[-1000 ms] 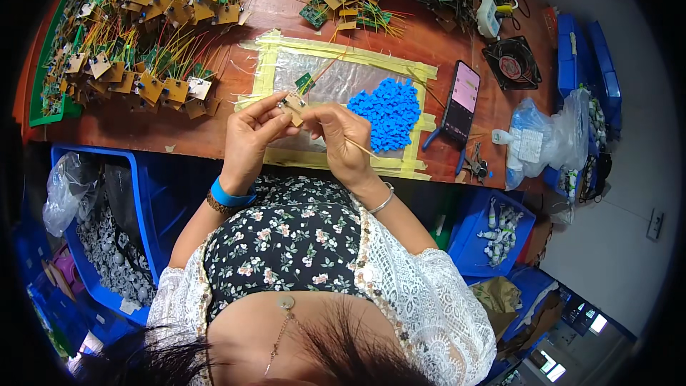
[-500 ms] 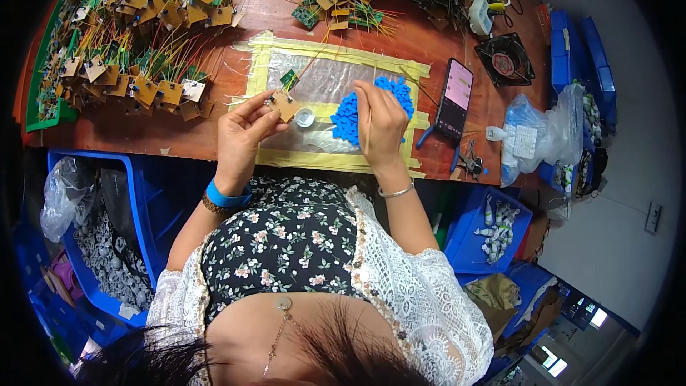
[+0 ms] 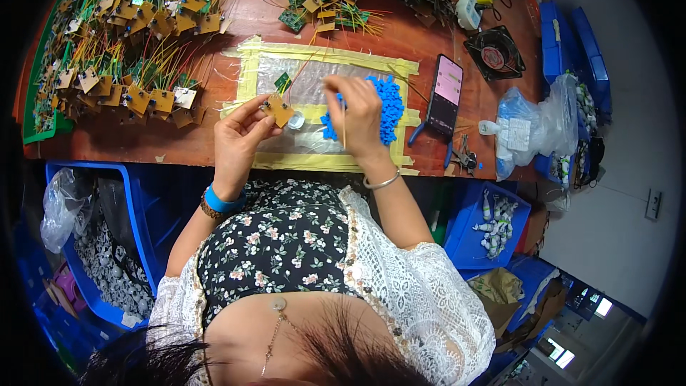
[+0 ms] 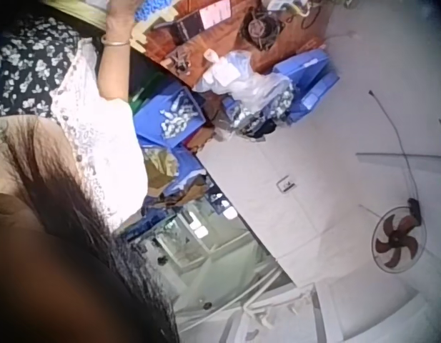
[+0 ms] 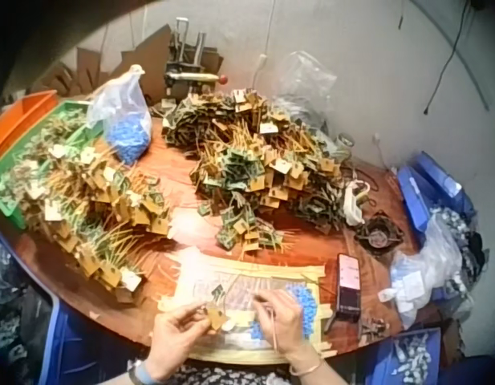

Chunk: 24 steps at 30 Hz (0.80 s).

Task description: Manually attaching small components to strips of electronic circuit boards at a factory workbench.

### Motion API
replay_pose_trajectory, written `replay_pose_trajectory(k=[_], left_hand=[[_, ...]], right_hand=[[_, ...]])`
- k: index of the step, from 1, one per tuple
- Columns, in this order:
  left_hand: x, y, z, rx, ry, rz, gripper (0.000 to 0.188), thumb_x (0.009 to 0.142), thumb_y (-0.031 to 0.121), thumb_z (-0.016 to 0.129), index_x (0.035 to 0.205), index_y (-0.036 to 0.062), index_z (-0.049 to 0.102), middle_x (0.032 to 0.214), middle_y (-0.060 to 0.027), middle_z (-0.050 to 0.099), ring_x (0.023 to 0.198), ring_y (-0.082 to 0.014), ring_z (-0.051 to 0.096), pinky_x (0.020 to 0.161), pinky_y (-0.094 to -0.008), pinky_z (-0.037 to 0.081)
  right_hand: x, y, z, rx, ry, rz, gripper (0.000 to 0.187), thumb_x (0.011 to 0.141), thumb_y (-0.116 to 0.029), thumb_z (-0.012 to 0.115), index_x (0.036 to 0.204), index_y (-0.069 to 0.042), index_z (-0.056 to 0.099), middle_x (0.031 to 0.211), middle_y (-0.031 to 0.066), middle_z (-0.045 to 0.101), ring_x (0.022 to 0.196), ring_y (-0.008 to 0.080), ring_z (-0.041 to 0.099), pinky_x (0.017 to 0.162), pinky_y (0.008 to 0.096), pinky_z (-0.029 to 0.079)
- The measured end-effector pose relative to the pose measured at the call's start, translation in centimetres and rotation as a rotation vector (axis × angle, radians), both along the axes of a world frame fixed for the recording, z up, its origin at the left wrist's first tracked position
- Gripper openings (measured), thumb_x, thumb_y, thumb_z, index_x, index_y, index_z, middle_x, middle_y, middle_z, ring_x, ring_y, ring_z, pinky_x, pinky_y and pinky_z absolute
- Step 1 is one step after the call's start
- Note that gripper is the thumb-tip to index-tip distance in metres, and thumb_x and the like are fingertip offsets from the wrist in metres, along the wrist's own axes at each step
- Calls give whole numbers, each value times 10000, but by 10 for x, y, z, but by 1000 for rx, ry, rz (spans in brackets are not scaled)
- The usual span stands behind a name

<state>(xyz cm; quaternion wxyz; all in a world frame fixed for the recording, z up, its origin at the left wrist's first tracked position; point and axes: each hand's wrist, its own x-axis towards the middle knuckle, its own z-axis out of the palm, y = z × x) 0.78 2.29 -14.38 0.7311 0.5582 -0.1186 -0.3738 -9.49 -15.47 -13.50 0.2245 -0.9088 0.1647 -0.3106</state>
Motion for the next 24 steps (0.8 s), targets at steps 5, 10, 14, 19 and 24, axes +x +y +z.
replay_pose_trajectory(k=[5,10,14,19,24], left_hand=[[-5,-8,6,-72,63,-32,332,901,-51,585,1232,-69,565,920,-71,657,801,-131,667,736,-227,572],[-5,-9,1,-100,73,-25,325,903,-47,587,1226,-70,567,934,-65,654,831,-127,662,743,-231,574],[-7,-9,1,-102,104,-59,326,901,-42,592,1226,-68,569,914,-50,633,788,-111,648,741,-229,572],[-5,-7,2,-66,115,-42,327,900,-40,588,1226,-67,571,906,-45,622,775,-107,644,732,-218,563],[-5,-6,2,-53,88,-67,335,907,-30,580,1240,-63,563,901,-49,632,779,-112,647,733,-219,560]], right_hand=[[11,41,26,79,-110,195,218,710,0,749,910,-52,677,811,67,671,760,237,620,691,331,445],[14,47,20,19,-98,120,219,711,-1,750,910,-68,686,811,63,672,761,234,616,691,330,443],[15,49,17,8,-110,83,222,717,8,744,921,-63,692,810,66,671,752,236,618,675,334,462],[13,51,15,97,-91,92,229,741,37,718,954,-43,693,857,84,690,776,251,656,670,321,509],[12,50,20,72,-76,107,216,743,34,716,944,-37,685,858,87,695,784,255,665,681,322,513]])
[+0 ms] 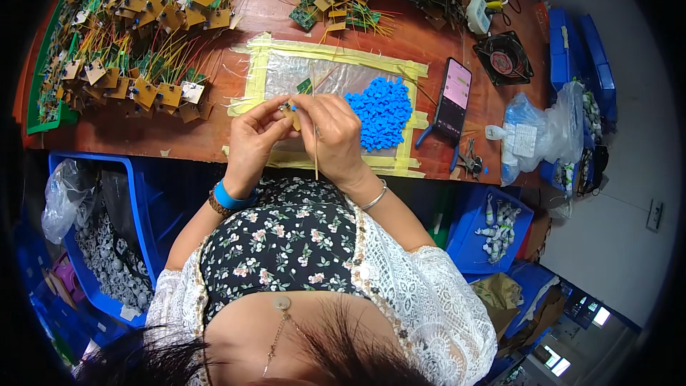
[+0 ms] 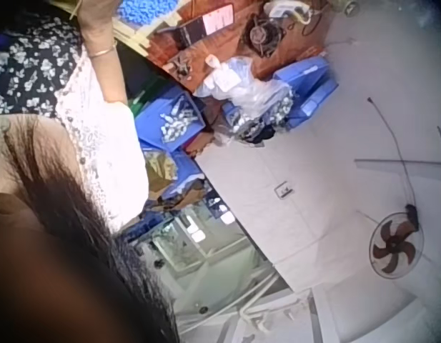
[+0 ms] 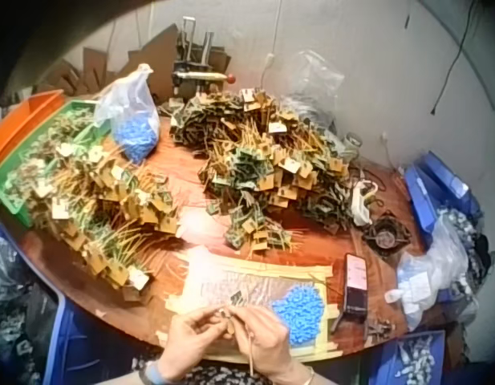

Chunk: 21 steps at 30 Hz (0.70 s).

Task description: Manually attaching small components to strips of electronic circuit boards at a factory workbench.

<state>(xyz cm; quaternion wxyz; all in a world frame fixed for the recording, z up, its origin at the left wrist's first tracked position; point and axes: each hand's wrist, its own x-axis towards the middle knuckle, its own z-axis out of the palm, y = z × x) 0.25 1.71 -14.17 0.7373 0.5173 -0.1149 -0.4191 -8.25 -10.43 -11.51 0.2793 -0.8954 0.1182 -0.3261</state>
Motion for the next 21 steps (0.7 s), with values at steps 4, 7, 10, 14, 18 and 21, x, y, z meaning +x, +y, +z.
replay_pose_trajectory(k=[4,7,10,14,18,21], left_hand=[[-1,0,-3,-14,4,-21,343,910,-23,579,1251,-58,559,896,-51,643,784,-113,649,740,-226,559],[-1,-1,-2,-15,11,-17,347,909,-21,579,1253,-59,557,893,-51,639,785,-112,648,743,-229,560],[-1,0,-1,-4,-22,-19,346,907,-19,579,1250,-59,560,887,-51,636,787,-111,648,741,-231,561],[-2,1,-2,3,-23,-26,347,904,-22,578,1249,-58,564,884,-49,633,789,-111,647,740,-233,562],[-1,0,0,-6,-43,-24,349,904,-24,575,1250,-60,564,884,-52,638,793,-109,648,745,-235,562],[-2,1,-2,-8,-56,-22,340,910,-17,573,1247,-60,568,896,-60,650,793,-108,650,743,-233,563]], right_hand=[[-1,0,1,-35,20,-12,221,733,26,723,942,-31,675,845,87,694,769,251,661,680,325,511],[0,0,1,-18,8,-14,238,728,25,724,954,-32,675,837,84,694,760,244,658,675,324,509],[-1,0,2,16,2,-18,248,726,29,722,962,-33,676,832,80,695,756,238,657,673,322,509],[0,0,-1,19,16,-24,255,724,32,720,967,-32,678,830,78,696,755,235,657,675,320,511],[0,0,-1,-3,12,-16,261,721,36,719,970,-33,681,829,77,696,753,235,655,675,317,513],[1,-1,-1,-6,3,-2,267,718,39,720,972,-35,683,829,76,696,752,235,654,674,316,513]])
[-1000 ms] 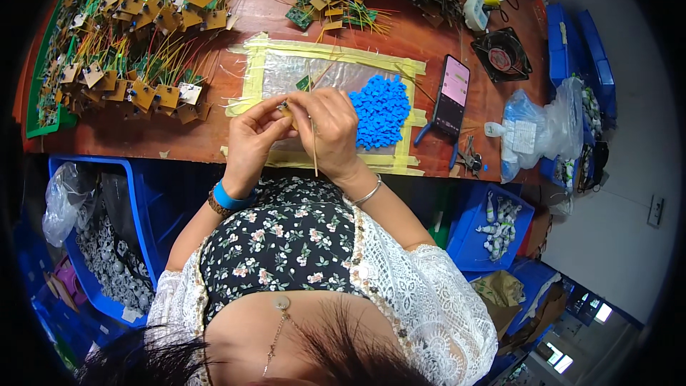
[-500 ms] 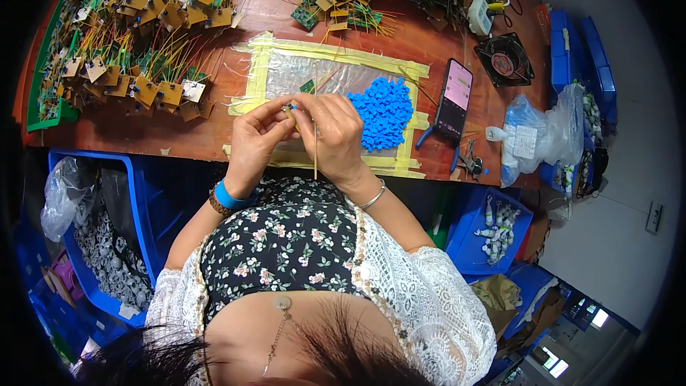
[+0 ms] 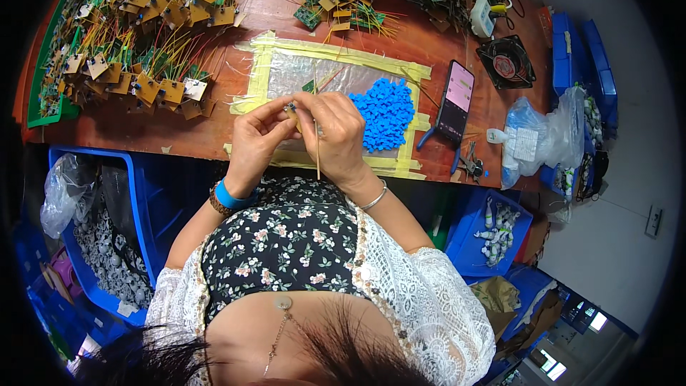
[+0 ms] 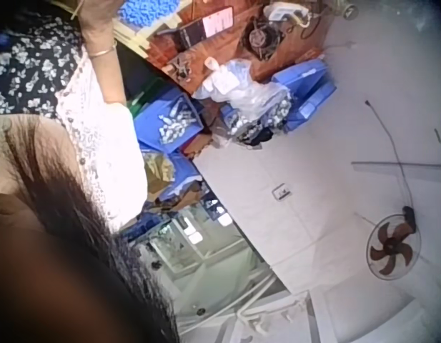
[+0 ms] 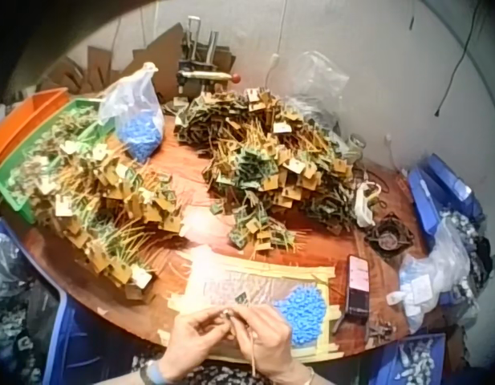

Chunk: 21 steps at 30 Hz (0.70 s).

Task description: Manually attaching small components to strips of electronic circuit boards at a factory workbench.

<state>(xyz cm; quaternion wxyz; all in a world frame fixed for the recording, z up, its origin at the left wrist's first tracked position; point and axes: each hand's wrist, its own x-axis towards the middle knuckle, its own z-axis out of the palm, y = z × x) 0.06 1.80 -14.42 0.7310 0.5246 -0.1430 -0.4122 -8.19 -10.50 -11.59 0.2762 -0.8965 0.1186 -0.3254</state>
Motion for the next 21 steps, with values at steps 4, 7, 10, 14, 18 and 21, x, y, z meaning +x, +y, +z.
replay_pose_trajectory(k=[4,7,10,14,18,21], left_hand=[[0,-1,5,1,8,25,297,937,33,579,1220,-59,592,948,-88,680,792,-106,662,711,-222,567],[0,-2,8,-60,32,75,262,951,72,583,1173,-62,624,954,-106,693,770,-107,669,676,-214,572],[3,-2,6,-20,33,78,237,952,80,586,1129,-62,651,925,-104,697,745,-107,668,660,-213,577],[6,1,10,-27,42,128,230,950,78,587,1116,-65,658,903,-103,699,718,-106,665,647,-211,576],[33,26,30,56,-211,325,222,928,74,620,1103,-52,673,866,-100,700,718,-117,664,637,-249,573],[77,54,51,158,-641,629,204,935,77,617,1109,3,694,1003,-58,696,819,-91,639,670,-227,539]], right_hand=[[2,2,3,0,-14,17,267,714,42,724,967,-36,685,826,79,694,752,236,654,672,317,513],[2,4,2,-5,2,9,257,717,38,727,959,-37,687,824,83,692,754,242,654,671,318,513],[3,6,1,-19,2,-10,239,724,37,727,948,-37,690,823,88,690,753,247,656,668,319,512],[11,8,7,-38,-17,24,236,729,38,723,950,-38,692,832,94,690,741,251,653,659,320,510],[31,-10,22,37,-98,78,191,780,12,707,966,-27,692,856,112,694,749,246,659,668,320,515],[61,-58,22,58,-144,-88,173,847,-52,678,1016,-14,675,920,139,695,819,267,672,717,337,524]])
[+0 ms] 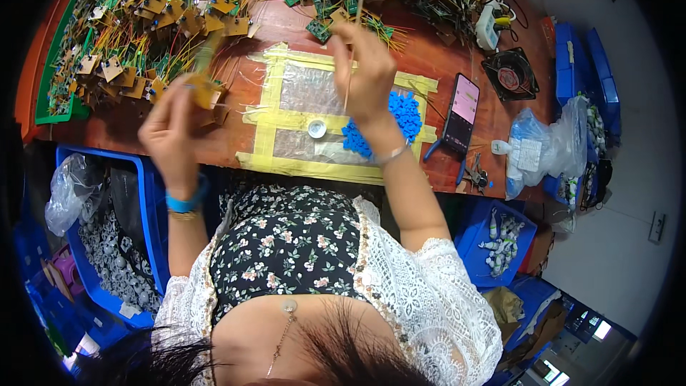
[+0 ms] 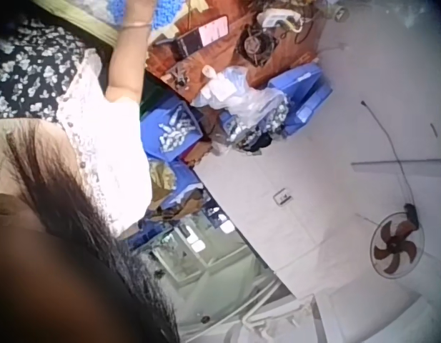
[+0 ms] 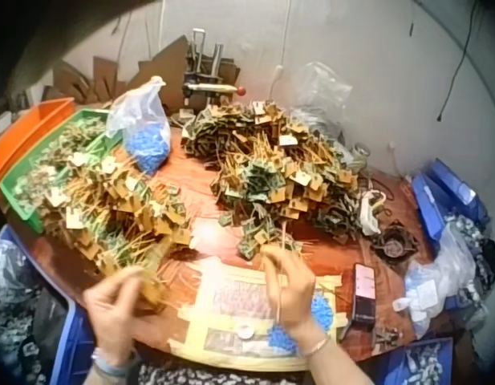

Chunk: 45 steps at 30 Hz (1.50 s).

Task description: Manually attaching small components to strips of electronic circuit boards at a factory workbench.

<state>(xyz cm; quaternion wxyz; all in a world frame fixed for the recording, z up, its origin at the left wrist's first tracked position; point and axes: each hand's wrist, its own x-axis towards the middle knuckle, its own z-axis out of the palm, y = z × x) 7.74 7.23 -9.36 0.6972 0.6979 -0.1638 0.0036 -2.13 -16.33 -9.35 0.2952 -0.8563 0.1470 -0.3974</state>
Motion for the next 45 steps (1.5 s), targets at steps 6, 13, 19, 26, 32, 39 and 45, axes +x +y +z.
replay_pose_trajectory(k=[6,13,19,26,32,39,45], left_hand=[[69,53,-6,430,-336,323,218,931,128,634,1077,-24,688,877,-70,702,697,-116,616,626,-256,490],[70,52,-12,639,-501,351,214,902,148,653,1059,10,695,878,-128,662,722,-280,638,665,-347,494],[44,37,12,644,-544,553,243,850,65,706,1092,68,699,879,-75,640,719,-197,600,638,-333,491],[4,-4,5,441,-549,177,237,842,12,684,1078,36,692,878,-77,634,661,-147,592,565,-277,477],[-20,-19,-16,200,-268,-127,211,846,-2,663,1056,-8,672,895,-99,660,698,-117,619,600,-232,480],[-19,-51,-25,-393,692,-418,325,983,163,550,1212,-68,564,985,-123,658,757,-156,651,677,-263,563],[-22,-55,-31,-368,679,-534,370,891,-7,628,1253,-42,559,860,-27,604,772,-94,622,739,-270,600]], right_hand=[[38,-80,-52,-341,201,-167,403,826,-178,719,1164,-11,578,1043,191,662,972,343,635,836,419,504],[34,-62,-64,-271,255,-53,502,730,-208,788,1140,-29,561,1023,167,656,976,364,612,838,454,478],[38,-47,-40,-449,174,-171,435,779,-294,773,1067,-31,580,942,136,676,857,295,653,789,380,446],[97,-76,-42,-357,88,-320,288,792,-205,745,933,-30,565,830,143,659,797,339,643,703,424,502],[79,-49,-30,-373,-142,-233,168,773,-36,715,890,-50,595,744,88,661,648,246,655,559,331,504],[7,19,-19,-447,-187,350,256,750,58,677,945,-66,568,898,97,701,663,207,648,581,286,515],[-22,28,-19,-371,-155,490,242,770,44,682,961,-59,575,939,111,700,740,242,666,642,322,536]])
